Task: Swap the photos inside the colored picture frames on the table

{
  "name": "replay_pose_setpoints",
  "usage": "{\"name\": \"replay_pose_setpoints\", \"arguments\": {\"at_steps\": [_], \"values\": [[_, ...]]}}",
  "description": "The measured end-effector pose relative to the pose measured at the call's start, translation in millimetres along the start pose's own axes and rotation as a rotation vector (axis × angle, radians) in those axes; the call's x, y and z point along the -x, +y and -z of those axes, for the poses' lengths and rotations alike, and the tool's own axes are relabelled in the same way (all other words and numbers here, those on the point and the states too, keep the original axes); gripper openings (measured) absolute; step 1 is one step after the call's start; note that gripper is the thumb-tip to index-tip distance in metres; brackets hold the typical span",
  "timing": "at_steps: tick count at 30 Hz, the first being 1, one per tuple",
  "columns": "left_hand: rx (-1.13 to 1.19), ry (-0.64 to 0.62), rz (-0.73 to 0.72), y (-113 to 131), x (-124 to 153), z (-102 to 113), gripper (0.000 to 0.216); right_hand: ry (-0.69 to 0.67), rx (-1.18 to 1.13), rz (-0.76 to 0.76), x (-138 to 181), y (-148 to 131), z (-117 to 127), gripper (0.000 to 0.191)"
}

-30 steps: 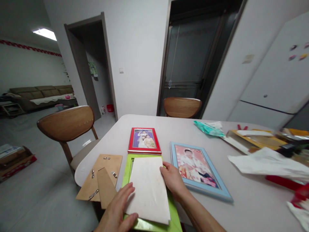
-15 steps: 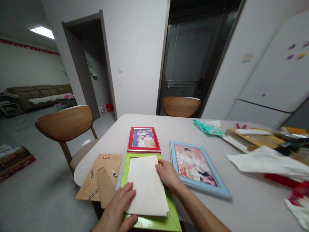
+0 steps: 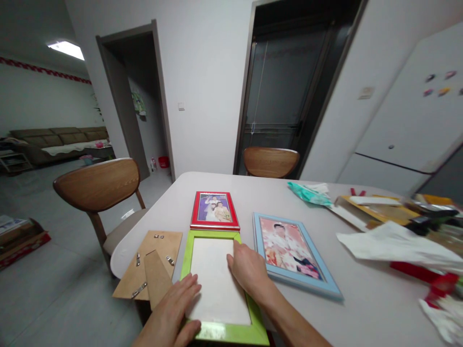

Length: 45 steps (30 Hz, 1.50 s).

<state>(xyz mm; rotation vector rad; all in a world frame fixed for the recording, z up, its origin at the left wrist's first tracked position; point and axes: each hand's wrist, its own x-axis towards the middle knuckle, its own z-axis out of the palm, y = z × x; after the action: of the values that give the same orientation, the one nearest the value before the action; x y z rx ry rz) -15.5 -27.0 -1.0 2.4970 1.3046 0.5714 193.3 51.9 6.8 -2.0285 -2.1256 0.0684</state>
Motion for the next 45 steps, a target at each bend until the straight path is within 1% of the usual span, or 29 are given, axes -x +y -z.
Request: {"name": "replay_pose_setpoints", "arguments": {"at_steps": [2, 4, 7, 9, 11, 13, 14, 16, 19, 21, 23, 24, 26, 28, 30, 33, 35, 38, 41, 43, 45], "values": [[-0.036, 0.080, 0.027, -17, 15, 8, 0.056, 0.006, -0.047, 0.037, 2, -2, 2, 0.030], [-0.100, 0.135, 0.117, -41, 29, 15, 0.062, 0.015, -0.140, 0.108, 7, -12, 5, 0.033], [-0.220, 0.219, 0.304, -78, 43, 18, 0.062, 0.007, -0.283, 0.274, 16, -46, 11, 0.034], [-0.263, 0.276, 0.354, -96, 45, 15, 0.056, -0.006, -0.313, 0.394, 23, -78, 10, 0.034], [-0.276, 0.321, 0.355, -107, 45, 10, 0.050, -0.026, -0.295, 0.467, 28, -109, 5, 0.041], [-0.277, 0.350, 0.348, -112, 44, 7, 0.045, -0.047, -0.270, 0.472, 28, -131, -4, 0.054], [-0.274, 0.363, 0.349, -112, 45, 6, 0.043, -0.055, -0.271, 0.464, 28, -139, -9, 0.058], [-0.257, 0.397, 0.349, -109, 47, 10, 0.042, -0.071, -0.322, 0.449, 25, -146, -15, 0.057], [-0.235, 0.471, 0.302, -96, 48, 22, 0.042, -0.075, -0.478, 0.443, 26, -140, -8, 0.055], [-0.228, 0.509, 0.226, -80, 46, 31, 0.045, -0.058, -0.557, 0.441, 31, -127, 6, 0.052], [-0.214, 0.510, 0.142, -60, 40, 35, 0.049, -0.052, -0.595, 0.438, 40, -107, 21, 0.045], [-0.198, 0.492, 0.100, -50, 36, 34, 0.051, -0.056, -0.603, 0.430, 45, -95, 27, 0.041], [-0.148, 0.443, 0.013, -31, 27, 27, 0.054, -0.082, -0.603, 0.395, 54, -68, 34, 0.040], [-0.087, 0.389, -0.071, -17, 17, 14, 0.055, -0.099, -0.572, 0.351, 62, -41, 35, 0.039], [-0.039, 0.330, -0.114, -6, 8, -1, 0.053, -0.108, -0.530, 0.311, 67, -17, 33, 0.038], [0.000, 0.217, -0.074, 3, -3, -15, 0.049, -0.108, -0.483, 0.275, 70, 2, 26, 0.036], [0.011, 0.146, -0.026, 6, -8, -16, 0.045, -0.101, -0.458, 0.270, 69, 6, 20, 0.036], [0.011, 0.043, 0.023, 11, -12, -9, 0.036, -0.065, -0.389, 0.278, 68, 4, 10, 0.037], [0.009, -0.073, 0.065, 16, -13, 1, 0.033, -0.005, -0.310, 0.306, 66, 2, 2, 0.034], [0.025, -0.134, 0.091, 18, -12, 7, 0.037, 0.010, -0.279, 0.327, 66, 1, 0, 0.032], [0.043, -0.177, 0.102, 20, -10, 10, 0.047, 0.015, -0.261, 0.342, 66, 1, 1, 0.031]]}}
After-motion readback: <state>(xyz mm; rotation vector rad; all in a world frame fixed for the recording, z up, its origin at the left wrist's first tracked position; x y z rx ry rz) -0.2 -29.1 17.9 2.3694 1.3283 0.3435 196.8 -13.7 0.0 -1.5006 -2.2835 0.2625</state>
